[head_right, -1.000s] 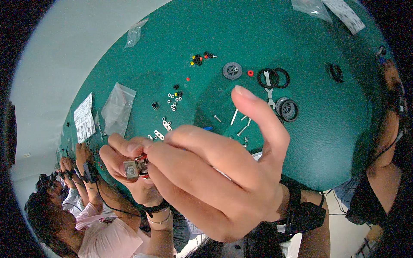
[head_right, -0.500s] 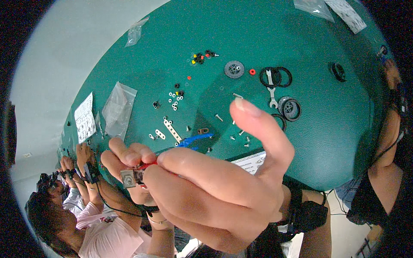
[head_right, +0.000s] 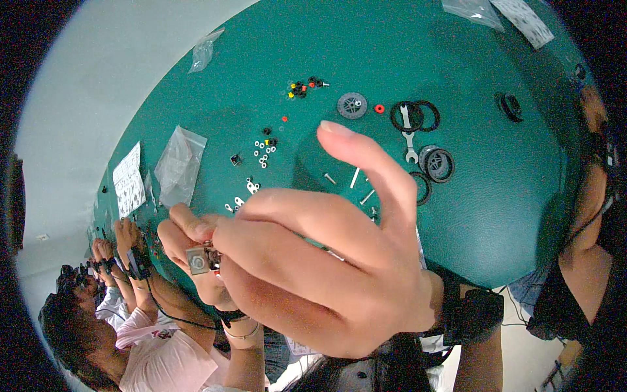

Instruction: The person assembles a toy motorcycle by joining metal plates and plastic pieces with screws and nuts, referring to an instruction manual. They connect the metal frame components and attach red and blue plastic parts to the assembly.

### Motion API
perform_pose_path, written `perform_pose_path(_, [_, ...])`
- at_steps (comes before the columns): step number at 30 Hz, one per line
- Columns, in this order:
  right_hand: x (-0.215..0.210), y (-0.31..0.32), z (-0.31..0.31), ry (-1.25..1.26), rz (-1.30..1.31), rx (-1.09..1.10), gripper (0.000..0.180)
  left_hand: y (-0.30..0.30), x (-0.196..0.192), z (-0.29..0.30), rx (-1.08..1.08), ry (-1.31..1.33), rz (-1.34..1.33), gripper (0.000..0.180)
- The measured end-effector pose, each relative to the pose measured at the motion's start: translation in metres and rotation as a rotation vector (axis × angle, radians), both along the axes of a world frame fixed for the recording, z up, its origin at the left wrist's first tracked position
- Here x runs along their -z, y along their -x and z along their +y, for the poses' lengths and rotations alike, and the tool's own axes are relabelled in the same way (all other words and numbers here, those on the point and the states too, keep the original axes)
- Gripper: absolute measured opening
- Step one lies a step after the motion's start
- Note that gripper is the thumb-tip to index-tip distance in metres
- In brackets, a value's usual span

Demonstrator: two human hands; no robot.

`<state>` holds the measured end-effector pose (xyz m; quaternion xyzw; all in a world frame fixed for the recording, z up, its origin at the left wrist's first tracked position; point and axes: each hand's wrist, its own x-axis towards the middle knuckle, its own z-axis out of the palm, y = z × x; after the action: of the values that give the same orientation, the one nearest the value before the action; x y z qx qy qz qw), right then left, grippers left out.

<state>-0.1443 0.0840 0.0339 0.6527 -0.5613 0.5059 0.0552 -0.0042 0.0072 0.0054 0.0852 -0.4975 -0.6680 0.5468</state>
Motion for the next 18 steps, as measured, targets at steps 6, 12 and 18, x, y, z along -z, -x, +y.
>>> perform_pose_path(6, [0.0072, -0.0017, -0.0028, 0.038, -0.017, -0.024, 0.022, -0.0035, 0.0011, -0.0030, 0.020, 0.037, -0.037, 0.030])
perform_pose_path(12, [0.0049, -0.0018, -0.0022, 0.038, -0.021, -0.020, 0.022, -0.0020, 0.0022, -0.0051, 0.040, 0.064, 0.017, 0.031])
perform_pose_path(18, [0.0053, -0.0088, 0.0003, 0.089, -0.013, 0.036, 0.021, -0.0043, 0.0007, -0.0044, 0.050, 0.065, -0.004, 0.026])
